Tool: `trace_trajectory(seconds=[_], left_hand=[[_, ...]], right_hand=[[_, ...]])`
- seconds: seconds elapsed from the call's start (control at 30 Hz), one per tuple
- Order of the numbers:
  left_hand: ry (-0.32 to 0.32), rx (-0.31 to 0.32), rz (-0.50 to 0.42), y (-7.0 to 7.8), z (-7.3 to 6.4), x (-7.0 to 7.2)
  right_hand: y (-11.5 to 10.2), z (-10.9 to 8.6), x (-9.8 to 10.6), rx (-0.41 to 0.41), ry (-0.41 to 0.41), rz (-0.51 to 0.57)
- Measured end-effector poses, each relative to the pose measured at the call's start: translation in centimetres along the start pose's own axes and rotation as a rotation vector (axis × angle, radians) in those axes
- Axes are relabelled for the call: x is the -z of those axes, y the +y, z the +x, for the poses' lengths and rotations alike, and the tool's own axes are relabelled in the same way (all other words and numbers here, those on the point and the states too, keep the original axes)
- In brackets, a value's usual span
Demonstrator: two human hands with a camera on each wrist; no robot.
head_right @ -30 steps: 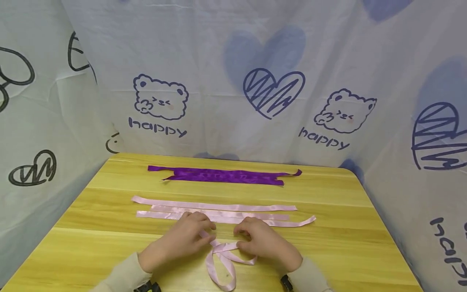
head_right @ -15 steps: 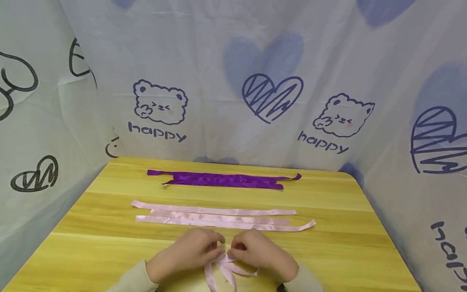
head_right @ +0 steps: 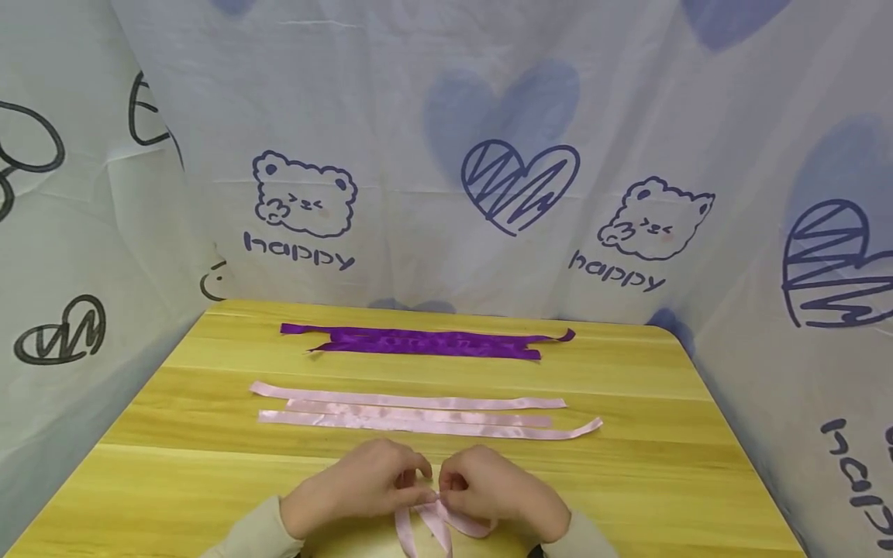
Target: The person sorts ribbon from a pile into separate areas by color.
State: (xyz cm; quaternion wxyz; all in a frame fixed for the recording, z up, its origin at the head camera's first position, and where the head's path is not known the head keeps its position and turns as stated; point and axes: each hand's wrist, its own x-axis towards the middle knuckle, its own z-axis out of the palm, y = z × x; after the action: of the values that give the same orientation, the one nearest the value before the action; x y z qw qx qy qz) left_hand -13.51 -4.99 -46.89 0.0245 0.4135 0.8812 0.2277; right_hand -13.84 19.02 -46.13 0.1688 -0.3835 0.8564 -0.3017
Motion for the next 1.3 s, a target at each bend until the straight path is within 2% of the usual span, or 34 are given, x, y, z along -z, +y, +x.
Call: trace_trajectory(seconds=[0.13,0.33,0.57,0.73,0.93,1.07,1.3], left_hand=[[-0.003,-0.008,-0.019,0.1,0.1,0.0],[0.059,-0.029,-0.084,-0.3,0.2,0.4],[0.09,0.036,-0.139,-1.6,-0.5,2.0],[0.092,0.07,-0.162,-2.4,-1.1,3.5],[0.144,0.079,-0.178,-3.2,-1.8,5.2],[0.169,0.112,-0.215,-3.6,-2.4,6.2],[0.23,0.163,-0.251,-3.8,-3.1,7.0]], right_hand=[[-0.1,0.2,-0.2,0.011,0.068,0.1],[-0.3,0.4,0.1,-0.016,0.123,0.162],[0.1,0.2,0.5,0.033,0.179,0.165],[0.3,-0.1,1.3,0.015,0.213,0.195],[0.3,-0.9,3.0,-0.05,0.244,0.237],[0.5,-1.6,3.9,-0.085,0.287,0.21],[0.6,-2.0,4.7,-0.07,0.393,0.204]])
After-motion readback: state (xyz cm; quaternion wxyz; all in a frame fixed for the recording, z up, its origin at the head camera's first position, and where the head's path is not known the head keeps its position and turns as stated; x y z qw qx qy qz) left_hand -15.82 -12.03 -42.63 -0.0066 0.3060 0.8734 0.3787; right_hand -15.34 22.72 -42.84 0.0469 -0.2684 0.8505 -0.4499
